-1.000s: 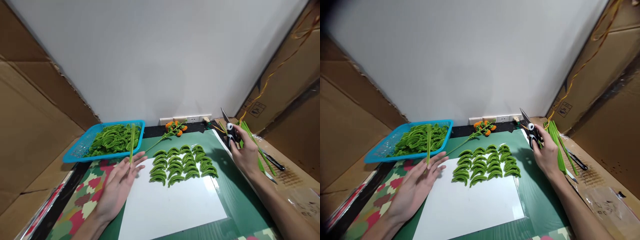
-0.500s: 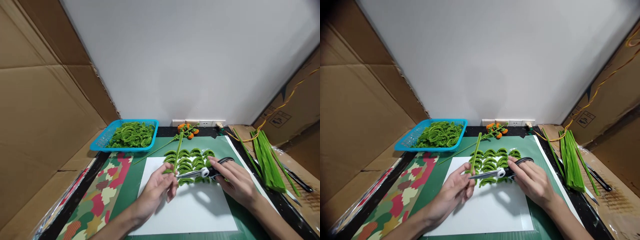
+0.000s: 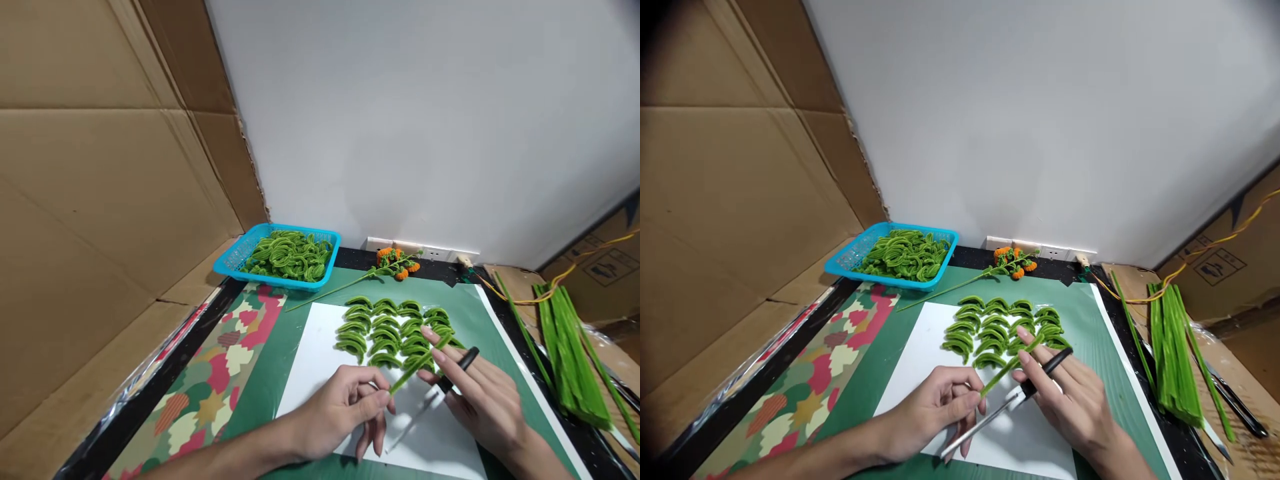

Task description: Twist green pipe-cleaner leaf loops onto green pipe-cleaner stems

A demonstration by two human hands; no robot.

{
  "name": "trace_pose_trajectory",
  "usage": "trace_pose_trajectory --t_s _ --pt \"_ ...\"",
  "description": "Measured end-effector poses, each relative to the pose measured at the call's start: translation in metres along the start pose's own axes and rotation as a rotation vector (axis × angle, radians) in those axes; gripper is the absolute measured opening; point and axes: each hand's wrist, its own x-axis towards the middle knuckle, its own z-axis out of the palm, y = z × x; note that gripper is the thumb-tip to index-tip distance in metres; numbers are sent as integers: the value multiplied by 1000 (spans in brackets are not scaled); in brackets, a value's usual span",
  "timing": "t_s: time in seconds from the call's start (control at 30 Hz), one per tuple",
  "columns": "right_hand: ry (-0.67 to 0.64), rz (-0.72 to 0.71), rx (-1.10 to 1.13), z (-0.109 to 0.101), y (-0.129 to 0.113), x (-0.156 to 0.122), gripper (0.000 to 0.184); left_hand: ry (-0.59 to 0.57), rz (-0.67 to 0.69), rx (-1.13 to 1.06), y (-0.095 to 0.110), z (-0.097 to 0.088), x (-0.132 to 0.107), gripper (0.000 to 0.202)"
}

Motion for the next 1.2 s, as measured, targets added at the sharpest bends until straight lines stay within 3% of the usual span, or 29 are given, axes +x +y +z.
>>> trace_pose_trajectory --t_s 0.17,0.37,0.53,0.77,0.87,0.97,1.2 --pt "-72 -33 -31 3 -1 4 32 4 -2 78 5 -1 -2 54" --pt "-36 106 105 6 0 -2 16 -88 251 336 5 -4 -6 43" --pt "-177 117 108 11 -7 -11 10 -136 357 415 10 -6 -10 32" --pt "-222 175 186 24 -29 -17 24 -181 400 134 17 -5 -13 14" --pt "-215 192 201 21 -31 -14 44 -138 347 -115 17 -6 -15 3" --pt "-216 172 181 18 -31 -8 59 -74 306 -343 14 -9 -15 9" --pt "-259 30 19 21 -39 1 54 -48 232 -520 8 -14 -10 15"
